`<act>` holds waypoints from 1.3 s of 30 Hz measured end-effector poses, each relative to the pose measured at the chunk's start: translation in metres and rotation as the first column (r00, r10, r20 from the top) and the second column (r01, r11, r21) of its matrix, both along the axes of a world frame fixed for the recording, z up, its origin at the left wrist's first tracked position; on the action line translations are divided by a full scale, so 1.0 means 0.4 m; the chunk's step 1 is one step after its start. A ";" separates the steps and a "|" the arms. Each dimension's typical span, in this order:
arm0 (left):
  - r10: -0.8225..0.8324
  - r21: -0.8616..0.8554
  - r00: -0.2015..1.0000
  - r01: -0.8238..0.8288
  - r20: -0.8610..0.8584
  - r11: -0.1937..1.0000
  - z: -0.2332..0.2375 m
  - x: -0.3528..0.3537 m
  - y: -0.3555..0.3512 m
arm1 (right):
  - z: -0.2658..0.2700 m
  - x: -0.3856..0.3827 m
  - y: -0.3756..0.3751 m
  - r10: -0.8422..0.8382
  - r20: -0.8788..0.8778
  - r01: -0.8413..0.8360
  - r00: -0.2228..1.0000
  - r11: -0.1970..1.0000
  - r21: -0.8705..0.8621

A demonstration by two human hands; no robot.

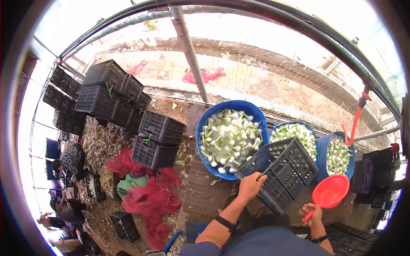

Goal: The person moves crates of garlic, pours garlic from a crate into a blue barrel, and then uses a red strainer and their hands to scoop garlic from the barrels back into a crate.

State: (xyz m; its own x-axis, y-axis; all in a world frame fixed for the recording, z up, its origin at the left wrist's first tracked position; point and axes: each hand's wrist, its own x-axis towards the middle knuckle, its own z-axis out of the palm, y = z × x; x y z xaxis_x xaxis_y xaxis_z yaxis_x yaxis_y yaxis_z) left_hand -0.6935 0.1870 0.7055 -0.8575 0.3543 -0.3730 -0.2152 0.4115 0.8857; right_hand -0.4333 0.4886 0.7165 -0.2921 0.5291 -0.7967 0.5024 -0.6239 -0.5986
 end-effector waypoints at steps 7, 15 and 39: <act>-0.012 -0.129 0.998 0.003 -0.065 0.992 0.009 0.118 0.096 | -0.090 0.027 0.133 0.105 -0.117 -0.111 0.988 0.993 -0.047; 0.196 -0.055 0.934 -0.221 -0.298 0.974 0.021 0.228 0.165 | -0.186 -0.111 0.372 0.660 -0.071 -0.663 0.748 0.748 -0.024; 0.703 -0.149 0.609 -0.785 -0.368 0.602 0.116 0.769 -0.080 | -0.019 -0.266 -0.362 0.939 -0.283 -0.938 0.197 0.264 0.223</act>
